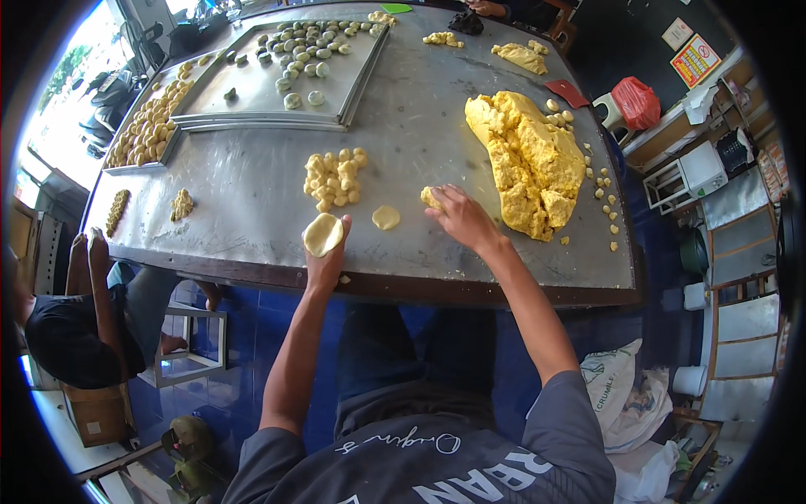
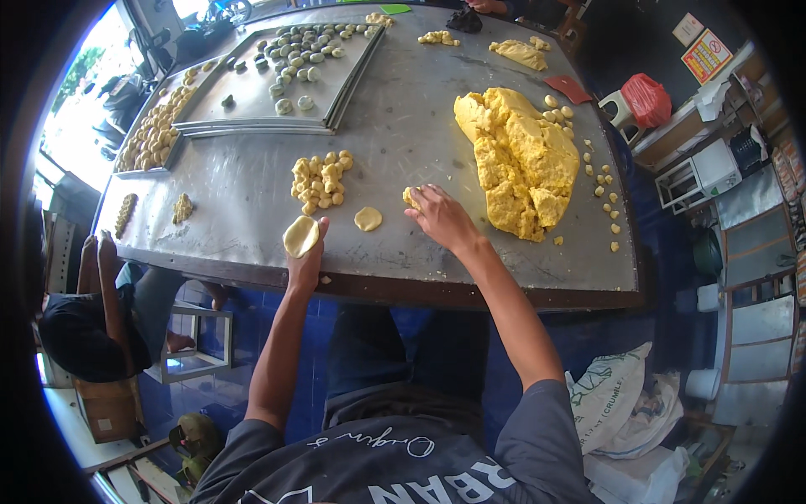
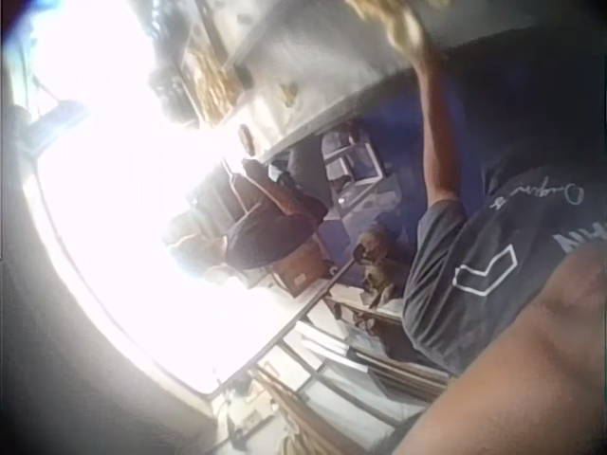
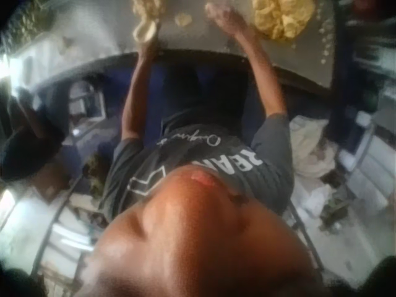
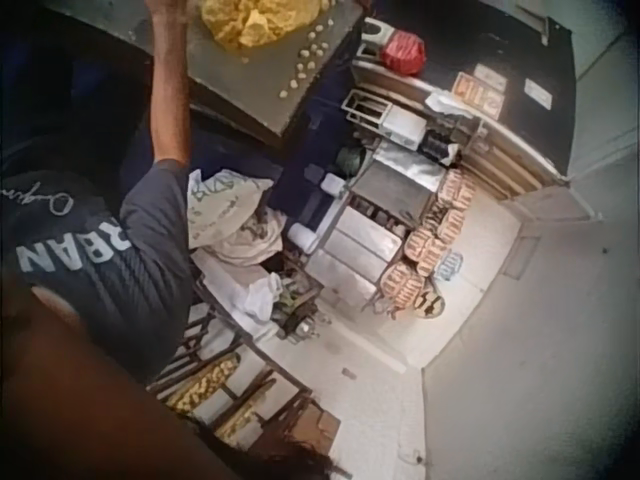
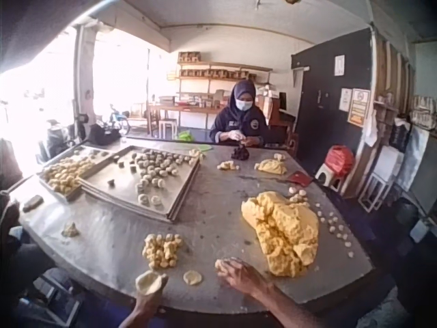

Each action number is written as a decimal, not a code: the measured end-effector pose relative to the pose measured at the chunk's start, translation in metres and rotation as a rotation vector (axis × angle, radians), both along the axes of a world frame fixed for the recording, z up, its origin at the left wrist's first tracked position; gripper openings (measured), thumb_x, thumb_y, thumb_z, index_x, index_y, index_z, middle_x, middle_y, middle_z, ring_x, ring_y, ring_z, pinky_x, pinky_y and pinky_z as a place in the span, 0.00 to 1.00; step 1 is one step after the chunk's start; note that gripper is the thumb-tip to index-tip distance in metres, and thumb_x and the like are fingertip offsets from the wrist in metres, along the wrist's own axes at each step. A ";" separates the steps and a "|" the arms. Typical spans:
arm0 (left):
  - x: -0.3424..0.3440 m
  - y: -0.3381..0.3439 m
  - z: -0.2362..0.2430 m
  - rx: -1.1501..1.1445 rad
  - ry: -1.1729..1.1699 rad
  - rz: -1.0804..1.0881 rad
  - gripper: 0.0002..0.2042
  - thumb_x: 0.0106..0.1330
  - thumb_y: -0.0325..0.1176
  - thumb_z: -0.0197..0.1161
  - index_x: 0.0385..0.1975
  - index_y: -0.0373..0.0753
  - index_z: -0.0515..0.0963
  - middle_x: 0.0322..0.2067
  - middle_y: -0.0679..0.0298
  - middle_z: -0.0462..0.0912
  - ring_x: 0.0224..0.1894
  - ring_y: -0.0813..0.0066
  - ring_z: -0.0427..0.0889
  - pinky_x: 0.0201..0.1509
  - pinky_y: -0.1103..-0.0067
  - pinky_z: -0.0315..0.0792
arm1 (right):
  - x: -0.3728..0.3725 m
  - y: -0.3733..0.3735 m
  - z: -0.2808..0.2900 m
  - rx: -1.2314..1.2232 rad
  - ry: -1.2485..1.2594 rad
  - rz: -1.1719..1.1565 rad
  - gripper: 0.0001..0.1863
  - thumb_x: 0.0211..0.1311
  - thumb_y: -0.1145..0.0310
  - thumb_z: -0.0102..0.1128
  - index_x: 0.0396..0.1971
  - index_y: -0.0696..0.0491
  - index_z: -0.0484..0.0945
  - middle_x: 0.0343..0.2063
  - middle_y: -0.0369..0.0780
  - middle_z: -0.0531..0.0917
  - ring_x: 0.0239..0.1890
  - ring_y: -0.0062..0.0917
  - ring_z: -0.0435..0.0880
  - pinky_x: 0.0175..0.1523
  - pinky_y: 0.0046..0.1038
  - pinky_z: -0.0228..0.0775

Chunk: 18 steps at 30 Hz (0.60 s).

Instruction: The person prepares pastries by hand on a large metal table, rolling dough into balls, flattening small pieces of dough, and placing them onto a metal tray.

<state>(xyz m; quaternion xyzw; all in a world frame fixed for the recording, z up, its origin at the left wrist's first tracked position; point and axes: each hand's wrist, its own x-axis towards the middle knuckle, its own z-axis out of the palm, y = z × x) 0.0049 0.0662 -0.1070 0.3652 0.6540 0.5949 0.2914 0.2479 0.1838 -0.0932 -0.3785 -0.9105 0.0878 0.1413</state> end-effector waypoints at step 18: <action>-0.003 -0.003 0.005 0.014 -0.025 -0.052 0.16 0.58 0.41 0.67 0.22 0.35 0.72 0.20 0.69 0.71 0.24 0.81 0.66 0.29 0.79 0.65 | -0.007 0.009 -0.022 -0.125 0.164 -0.036 0.17 0.56 0.74 0.57 0.45 0.63 0.74 0.40 0.54 0.79 0.42 0.46 0.79 0.48 0.35 0.73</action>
